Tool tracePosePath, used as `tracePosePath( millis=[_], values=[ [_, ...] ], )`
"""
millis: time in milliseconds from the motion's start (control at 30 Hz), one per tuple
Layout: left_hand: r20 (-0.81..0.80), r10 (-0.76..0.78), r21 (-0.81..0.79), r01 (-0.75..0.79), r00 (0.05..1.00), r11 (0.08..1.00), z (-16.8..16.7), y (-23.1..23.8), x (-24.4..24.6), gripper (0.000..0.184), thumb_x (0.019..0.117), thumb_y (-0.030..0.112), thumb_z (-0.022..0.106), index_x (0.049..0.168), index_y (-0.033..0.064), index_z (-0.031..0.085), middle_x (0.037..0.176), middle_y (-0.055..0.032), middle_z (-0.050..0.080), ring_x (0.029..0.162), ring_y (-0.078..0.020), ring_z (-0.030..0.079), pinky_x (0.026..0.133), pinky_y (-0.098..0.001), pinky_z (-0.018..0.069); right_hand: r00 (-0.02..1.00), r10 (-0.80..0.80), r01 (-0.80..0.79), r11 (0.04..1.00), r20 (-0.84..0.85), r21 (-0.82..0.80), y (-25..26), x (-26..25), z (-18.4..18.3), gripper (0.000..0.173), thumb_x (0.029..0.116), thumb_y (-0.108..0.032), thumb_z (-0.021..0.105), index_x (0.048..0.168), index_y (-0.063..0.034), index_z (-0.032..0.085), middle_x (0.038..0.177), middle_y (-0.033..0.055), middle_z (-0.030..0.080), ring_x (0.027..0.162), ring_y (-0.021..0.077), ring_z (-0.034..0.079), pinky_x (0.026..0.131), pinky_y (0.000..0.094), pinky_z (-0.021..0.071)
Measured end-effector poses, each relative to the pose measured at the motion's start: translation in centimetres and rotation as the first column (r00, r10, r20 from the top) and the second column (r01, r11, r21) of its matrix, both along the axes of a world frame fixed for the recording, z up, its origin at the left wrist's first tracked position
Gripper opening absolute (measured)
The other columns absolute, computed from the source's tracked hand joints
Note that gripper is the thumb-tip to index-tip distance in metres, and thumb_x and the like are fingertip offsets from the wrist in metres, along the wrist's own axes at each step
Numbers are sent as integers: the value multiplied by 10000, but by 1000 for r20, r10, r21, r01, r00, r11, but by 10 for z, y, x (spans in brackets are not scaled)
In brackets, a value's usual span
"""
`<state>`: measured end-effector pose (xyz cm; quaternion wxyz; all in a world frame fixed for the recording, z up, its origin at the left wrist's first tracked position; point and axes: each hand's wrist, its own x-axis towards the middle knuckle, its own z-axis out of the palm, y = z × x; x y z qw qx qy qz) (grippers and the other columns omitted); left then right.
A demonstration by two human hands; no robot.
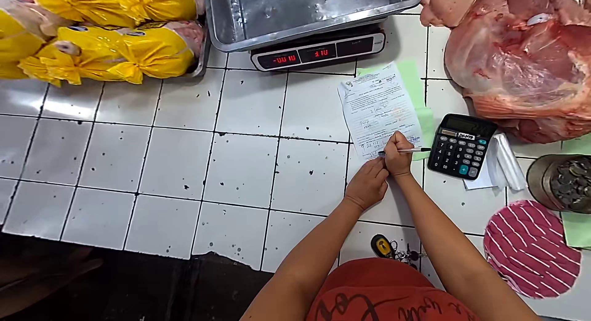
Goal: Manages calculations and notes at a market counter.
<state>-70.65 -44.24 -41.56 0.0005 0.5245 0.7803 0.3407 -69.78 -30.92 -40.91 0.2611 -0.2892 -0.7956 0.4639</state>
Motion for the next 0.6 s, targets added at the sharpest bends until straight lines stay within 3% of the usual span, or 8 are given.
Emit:
tracePosePath(
  millis=[400, 533, 600],
  values=[
    [2, 0, 6, 0, 1000, 1000, 1, -1, 0, 209, 896, 43, 545, 937, -43, 731, 1197, -221, 725, 1193, -368, 678, 1060, -434, 510, 998, -65, 64, 996, 8, 65, -4, 0, 1, 193, 848, -44, 443, 668, -105, 413, 544, -32, 353, 482, 76, 378, 493, 267, 314],
    [19, -53, 7, 53, 998, 999, 1, -2, 0, 199, 904, 39, 553, 933, -34, 736, 1216, -222, 719, 1200, -394, 669, 1060, -477, 504, 985, -102, 89, 991, -140, -96, 2, -3, -1, 207, 862, -34, 443, 691, -146, 415, 564, -94, 371, 493, -5, 381, 505, 181, 344],
    [-1, -72, 18, 72, 997, 997, 1, -2, 0, 188, 906, 49, 561, 919, -16, 738, 1208, -209, 725, 1195, -391, 672, 1058, -474, 505, 975, -52, 9, 981, -214, -194, 6, -5, 0, 227, 853, -21, 453, 687, -172, 420, 556, -119, 393, 485, -29, 394, 497, 158, 360]
  ],
)
